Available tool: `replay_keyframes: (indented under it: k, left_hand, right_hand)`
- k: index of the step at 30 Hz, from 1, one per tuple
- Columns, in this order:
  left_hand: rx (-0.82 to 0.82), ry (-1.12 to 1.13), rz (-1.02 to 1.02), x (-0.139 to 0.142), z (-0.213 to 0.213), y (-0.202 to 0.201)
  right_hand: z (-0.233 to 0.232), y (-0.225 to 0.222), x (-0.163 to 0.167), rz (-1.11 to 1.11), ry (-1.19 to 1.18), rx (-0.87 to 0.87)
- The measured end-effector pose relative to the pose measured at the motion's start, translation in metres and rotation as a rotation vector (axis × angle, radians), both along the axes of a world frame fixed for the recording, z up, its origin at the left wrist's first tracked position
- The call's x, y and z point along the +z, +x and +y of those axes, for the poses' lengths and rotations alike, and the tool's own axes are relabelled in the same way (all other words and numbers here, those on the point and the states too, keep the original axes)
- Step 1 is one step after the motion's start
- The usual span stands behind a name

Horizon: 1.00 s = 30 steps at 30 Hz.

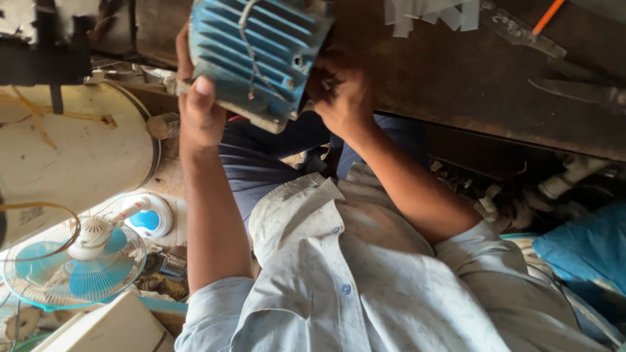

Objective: The person sits on the floor and cuts a translucent plastic sheet into narrow strips using scissors, placing the cut strips on the workbench. The person then picks up a blue electric motor housing and works on it with both hands.

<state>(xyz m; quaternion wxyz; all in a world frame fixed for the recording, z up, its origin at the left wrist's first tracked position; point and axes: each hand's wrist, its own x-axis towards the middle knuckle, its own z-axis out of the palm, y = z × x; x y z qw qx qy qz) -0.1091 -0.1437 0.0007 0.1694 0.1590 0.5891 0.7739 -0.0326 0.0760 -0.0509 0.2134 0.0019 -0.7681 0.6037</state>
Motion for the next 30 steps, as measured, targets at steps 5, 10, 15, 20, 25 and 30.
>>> replay_keyframes:
  k: [5,10,15,20,25,30]
  left_hand:
    - [0.002,0.038,-0.024,0.000,0.001,0.001]
    - [0.023,0.043,0.014,-0.005,-0.001,0.003]
    - [0.016,0.054,0.005,-0.007,-0.002,0.002]
    - [0.024,0.052,-0.004,-0.005,0.001,0.004]
    - [0.041,0.026,0.049,-0.007,0.002,0.005]
    - [0.099,-0.039,0.036,-0.023,-0.005,0.005]
  right_hand:
    - [-0.002,0.001,0.007,-0.029,0.032,-0.012]
    - [-0.005,0.000,0.014,-0.018,0.048,-0.069]
    - [0.003,-0.001,0.023,-0.026,0.117,0.019]
    - [0.015,-0.001,0.037,0.072,0.376,0.054]
    - [0.025,-0.002,0.050,0.031,0.398,0.175]
    - [0.024,-0.006,0.038,-0.038,0.364,0.181]
